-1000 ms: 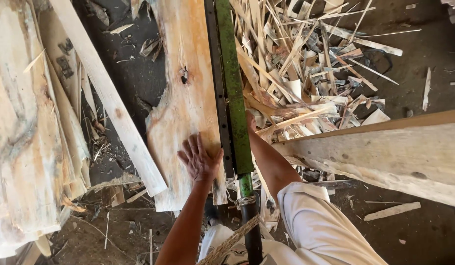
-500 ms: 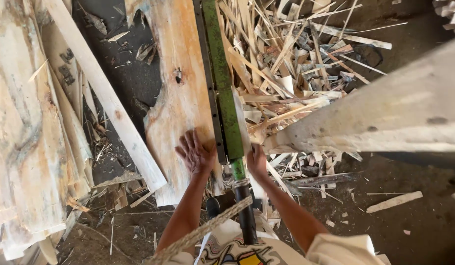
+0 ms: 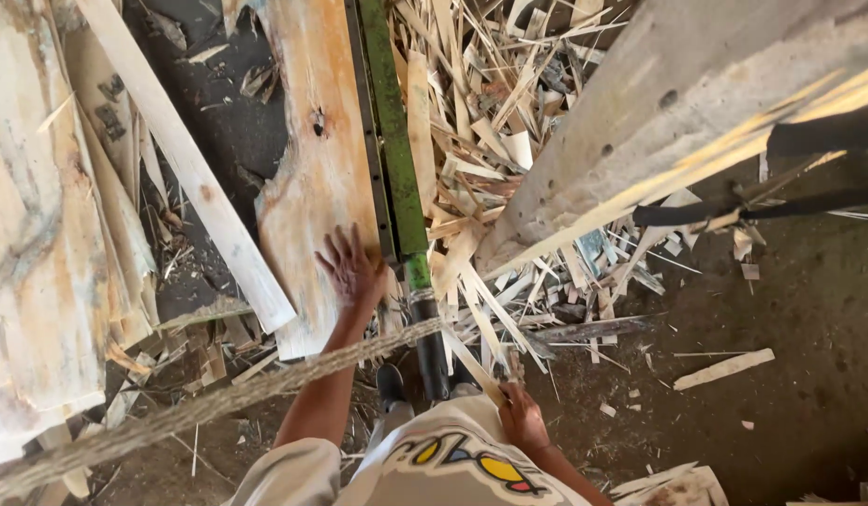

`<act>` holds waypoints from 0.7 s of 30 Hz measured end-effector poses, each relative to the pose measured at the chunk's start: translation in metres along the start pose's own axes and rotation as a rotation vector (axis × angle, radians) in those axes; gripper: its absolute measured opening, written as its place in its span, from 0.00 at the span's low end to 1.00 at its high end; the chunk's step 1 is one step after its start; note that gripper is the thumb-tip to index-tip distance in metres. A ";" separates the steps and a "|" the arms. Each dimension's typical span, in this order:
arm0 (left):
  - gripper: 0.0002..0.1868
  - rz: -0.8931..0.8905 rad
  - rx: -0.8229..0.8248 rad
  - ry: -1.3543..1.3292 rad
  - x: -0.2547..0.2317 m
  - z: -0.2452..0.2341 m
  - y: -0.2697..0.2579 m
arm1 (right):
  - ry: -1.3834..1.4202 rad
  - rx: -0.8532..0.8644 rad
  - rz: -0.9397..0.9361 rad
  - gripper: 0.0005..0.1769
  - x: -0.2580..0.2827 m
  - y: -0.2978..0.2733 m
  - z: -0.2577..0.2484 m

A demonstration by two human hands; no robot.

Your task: Manually feed and shave wood planks using a large powered planer blade.

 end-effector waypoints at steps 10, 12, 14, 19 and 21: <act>0.22 0.170 0.263 -0.727 -0.035 0.074 -0.210 | 0.013 0.030 0.174 0.16 -0.023 -0.055 -0.054; 0.27 0.468 0.050 -0.529 -0.041 0.162 -0.242 | 0.033 0.004 0.153 0.17 -0.032 -0.065 -0.059; 0.29 0.173 0.348 -0.734 -0.041 0.205 -0.238 | 0.059 0.028 0.158 0.17 -0.032 -0.075 -0.061; 0.34 -0.807 1.183 -1.519 -0.078 0.197 -0.213 | -0.003 0.108 0.063 0.18 -0.100 -0.091 -0.036; 0.27 -0.638 1.020 -1.453 -0.094 0.146 -0.198 | -0.153 0.410 0.263 0.20 -0.160 -0.101 -0.007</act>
Point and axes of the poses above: each hand's wrist, its own y-axis towards the middle knuckle, its own z-axis out of the palm, x = y × z, the point moved 4 cm from there along y, towards the middle knuckle, and after that the axes turned 7 degrees about -z, right-handed, at the moved point
